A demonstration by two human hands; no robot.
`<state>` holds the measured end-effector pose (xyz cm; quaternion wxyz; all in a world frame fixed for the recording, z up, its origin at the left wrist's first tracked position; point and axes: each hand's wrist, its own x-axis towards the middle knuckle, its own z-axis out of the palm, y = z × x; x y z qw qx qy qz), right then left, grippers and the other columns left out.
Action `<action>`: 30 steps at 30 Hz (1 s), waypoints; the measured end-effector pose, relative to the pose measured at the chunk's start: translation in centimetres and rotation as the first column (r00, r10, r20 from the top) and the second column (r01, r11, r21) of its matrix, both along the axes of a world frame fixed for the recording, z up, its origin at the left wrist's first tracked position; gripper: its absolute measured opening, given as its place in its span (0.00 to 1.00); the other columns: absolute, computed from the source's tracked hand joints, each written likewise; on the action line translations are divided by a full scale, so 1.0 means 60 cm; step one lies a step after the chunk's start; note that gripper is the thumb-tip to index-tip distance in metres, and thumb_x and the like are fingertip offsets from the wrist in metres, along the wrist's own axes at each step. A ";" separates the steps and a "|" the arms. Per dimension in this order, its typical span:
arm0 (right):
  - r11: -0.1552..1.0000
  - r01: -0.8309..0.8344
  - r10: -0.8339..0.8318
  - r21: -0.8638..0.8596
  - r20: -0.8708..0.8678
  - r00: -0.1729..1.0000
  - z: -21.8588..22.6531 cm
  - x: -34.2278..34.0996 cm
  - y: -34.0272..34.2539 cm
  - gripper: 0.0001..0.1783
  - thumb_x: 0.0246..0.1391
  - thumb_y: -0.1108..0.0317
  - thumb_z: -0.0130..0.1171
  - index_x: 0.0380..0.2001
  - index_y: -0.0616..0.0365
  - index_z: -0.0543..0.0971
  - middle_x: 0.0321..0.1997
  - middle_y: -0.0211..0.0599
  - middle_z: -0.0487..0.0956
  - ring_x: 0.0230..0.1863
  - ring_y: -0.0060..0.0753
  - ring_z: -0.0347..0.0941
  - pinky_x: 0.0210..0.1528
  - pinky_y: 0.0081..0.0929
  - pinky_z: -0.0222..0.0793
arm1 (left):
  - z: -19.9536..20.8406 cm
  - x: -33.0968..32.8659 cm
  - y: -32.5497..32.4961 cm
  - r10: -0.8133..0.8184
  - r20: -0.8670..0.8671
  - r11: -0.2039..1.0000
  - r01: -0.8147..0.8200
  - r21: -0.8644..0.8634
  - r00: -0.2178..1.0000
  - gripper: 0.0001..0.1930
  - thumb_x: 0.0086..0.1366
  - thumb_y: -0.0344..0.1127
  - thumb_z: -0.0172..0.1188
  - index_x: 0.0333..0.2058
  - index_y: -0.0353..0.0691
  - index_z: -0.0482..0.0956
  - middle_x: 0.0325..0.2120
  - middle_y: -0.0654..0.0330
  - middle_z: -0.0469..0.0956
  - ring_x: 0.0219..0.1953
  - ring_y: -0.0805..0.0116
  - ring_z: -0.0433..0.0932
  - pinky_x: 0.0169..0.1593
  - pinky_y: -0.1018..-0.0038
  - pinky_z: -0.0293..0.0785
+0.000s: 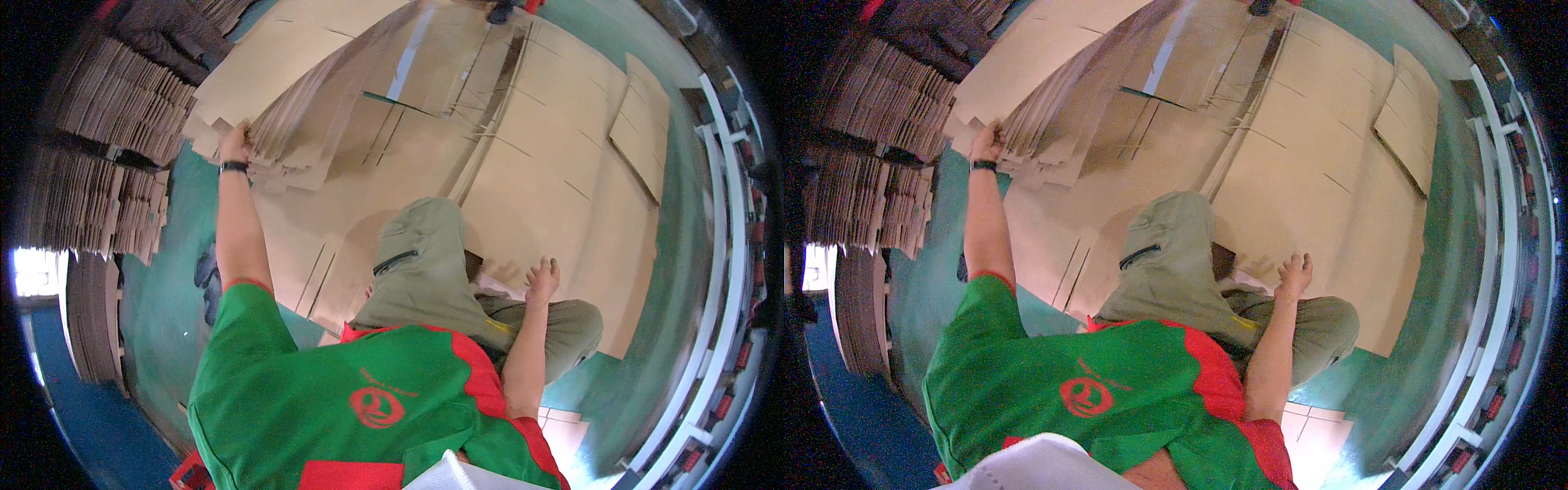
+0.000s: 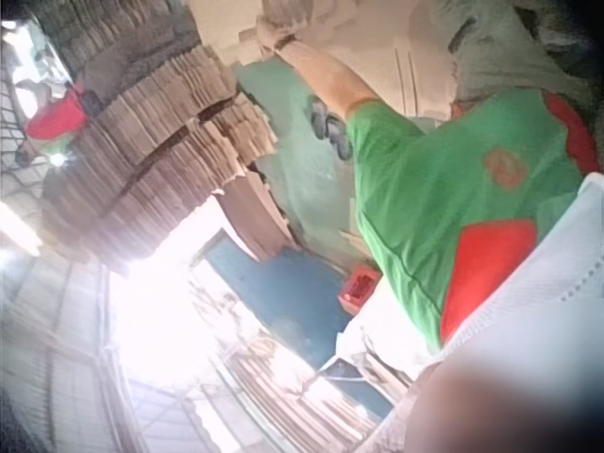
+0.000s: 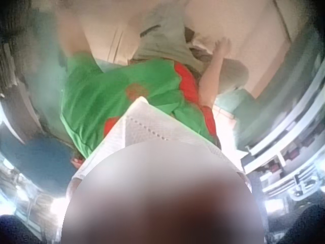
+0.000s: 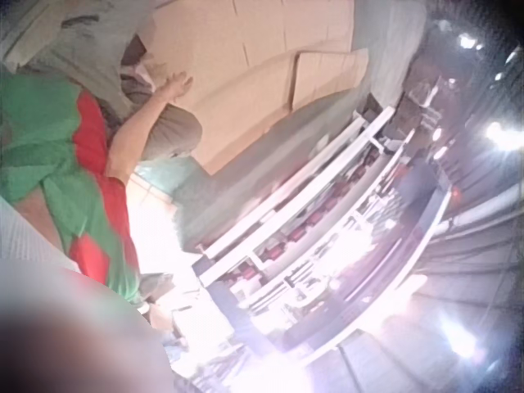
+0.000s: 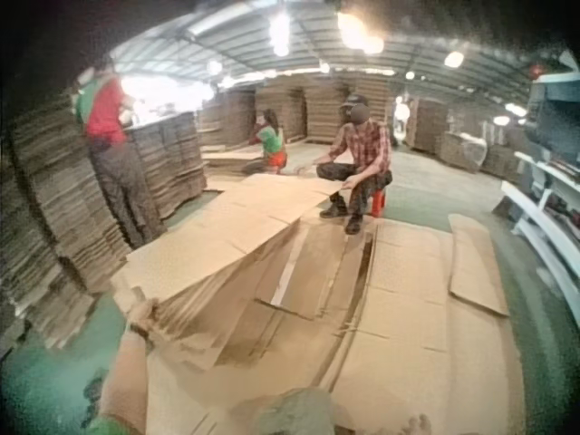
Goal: The person sits on the floor and repeatedly picks up flat cardboard pieces from a nearby pile, aligns them, and places them onto a growing stack in front of them. The person occasionally pauses to adjust their position or wipe their face before resuming the stacking.
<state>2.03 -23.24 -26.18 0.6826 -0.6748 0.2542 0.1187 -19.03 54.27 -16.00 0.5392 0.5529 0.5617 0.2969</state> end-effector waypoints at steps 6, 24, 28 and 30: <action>0.896 -0.400 0.389 0.192 0.095 0.916 0.061 -0.030 0.061 0.31 0.63 0.60 0.57 0.66 0.56 0.64 0.57 0.40 0.74 0.47 0.34 0.76 0.46 0.30 0.74 | -0.018 0.065 -0.365 -0.194 0.582 0.725 0.515 -0.457 0.790 0.06 0.69 0.35 0.56 0.31 0.43 0.74 0.24 0.59 0.76 0.25 0.69 0.76 0.20 0.78 0.71; 0.895 -0.121 0.029 0.430 0.213 0.977 0.028 -0.088 0.044 0.28 0.67 0.56 0.49 0.64 0.59 0.64 0.61 0.44 0.72 0.63 0.42 0.67 0.60 0.39 0.66 | 0.007 0.332 -1.214 0.003 0.815 -0.022 0.815 -0.579 0.579 0.13 0.70 0.33 0.56 0.48 0.32 0.69 0.42 0.50 0.75 0.46 0.48 0.79 0.49 0.54 0.80; 0.794 0.042 -0.138 0.606 0.113 0.984 0.023 -0.083 0.012 0.28 0.68 0.53 0.45 0.63 0.60 0.65 0.61 0.45 0.71 0.62 0.42 0.67 0.58 0.42 0.68 | -0.002 0.326 -1.210 -0.205 0.845 -0.340 0.774 -0.534 0.494 0.16 0.71 0.36 0.54 0.52 0.34 0.67 0.49 0.47 0.72 0.45 0.46 0.80 0.48 0.50 0.80; 0.756 0.078 -0.155 0.650 0.063 0.986 0.019 -0.082 0.001 0.28 0.69 0.51 0.42 0.62 0.61 0.65 0.62 0.46 0.71 0.61 0.43 0.68 0.57 0.43 0.69 | 0.010 0.303 -1.187 -0.489 0.788 -0.360 0.736 -0.574 0.375 0.18 0.71 0.37 0.54 0.54 0.35 0.67 0.48 0.50 0.73 0.44 0.48 0.81 0.46 0.54 0.81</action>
